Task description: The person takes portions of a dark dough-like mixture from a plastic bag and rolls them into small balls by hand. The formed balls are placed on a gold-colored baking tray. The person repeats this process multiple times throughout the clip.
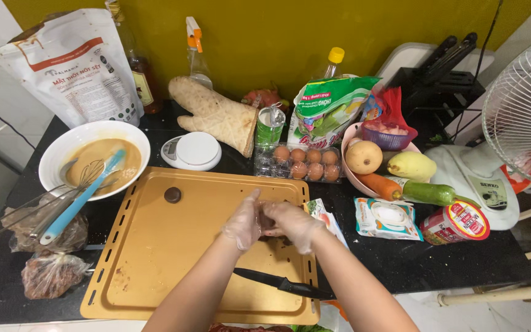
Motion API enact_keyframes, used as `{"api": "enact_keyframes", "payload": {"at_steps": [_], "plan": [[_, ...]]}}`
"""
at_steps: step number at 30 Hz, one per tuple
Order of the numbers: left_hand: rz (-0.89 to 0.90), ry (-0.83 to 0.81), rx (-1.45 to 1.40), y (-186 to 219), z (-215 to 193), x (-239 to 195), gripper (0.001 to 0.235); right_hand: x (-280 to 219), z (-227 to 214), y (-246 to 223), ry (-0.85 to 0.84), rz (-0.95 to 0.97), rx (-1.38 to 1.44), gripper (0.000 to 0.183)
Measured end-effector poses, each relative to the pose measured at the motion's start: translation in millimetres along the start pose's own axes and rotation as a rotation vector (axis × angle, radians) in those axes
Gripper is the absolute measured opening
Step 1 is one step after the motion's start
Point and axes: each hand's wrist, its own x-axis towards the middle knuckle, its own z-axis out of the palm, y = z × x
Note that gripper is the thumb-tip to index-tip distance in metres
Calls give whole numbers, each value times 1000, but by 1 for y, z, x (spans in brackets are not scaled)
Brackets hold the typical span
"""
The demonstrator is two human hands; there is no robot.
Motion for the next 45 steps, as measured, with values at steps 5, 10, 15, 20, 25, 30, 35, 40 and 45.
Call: {"api": "enact_keyframes", "payload": {"at_steps": [5,10,15,20,25,30,35,40,45], "plan": [[-19,63,-192,-7,9,-1,50,-7,22,-15,415,-31,-669,43],[-74,192,-356,-4,10,-14,57,-17,18,-39,385,111,-79,46],[-55,58,-328,-1,8,-13,45,-27,-2,-53,235,38,95,37],[42,-306,-281,-4,10,-15,28,-24,-14,-42,130,99,-6,30],[15,-50,45,6,2,-28,17,-18,-38,-18,-14,116,182,34],[7,-8,44,16,-10,-18,20,-10,-57,-10,45,178,194,34],[8,253,32,15,-18,-7,46,-12,-58,-14,117,115,150,34],[119,260,-60,16,-12,-23,47,-22,-23,2,413,-666,-881,30],[83,295,118,39,9,-54,55,-14,10,16,184,-804,-1300,38]]}}
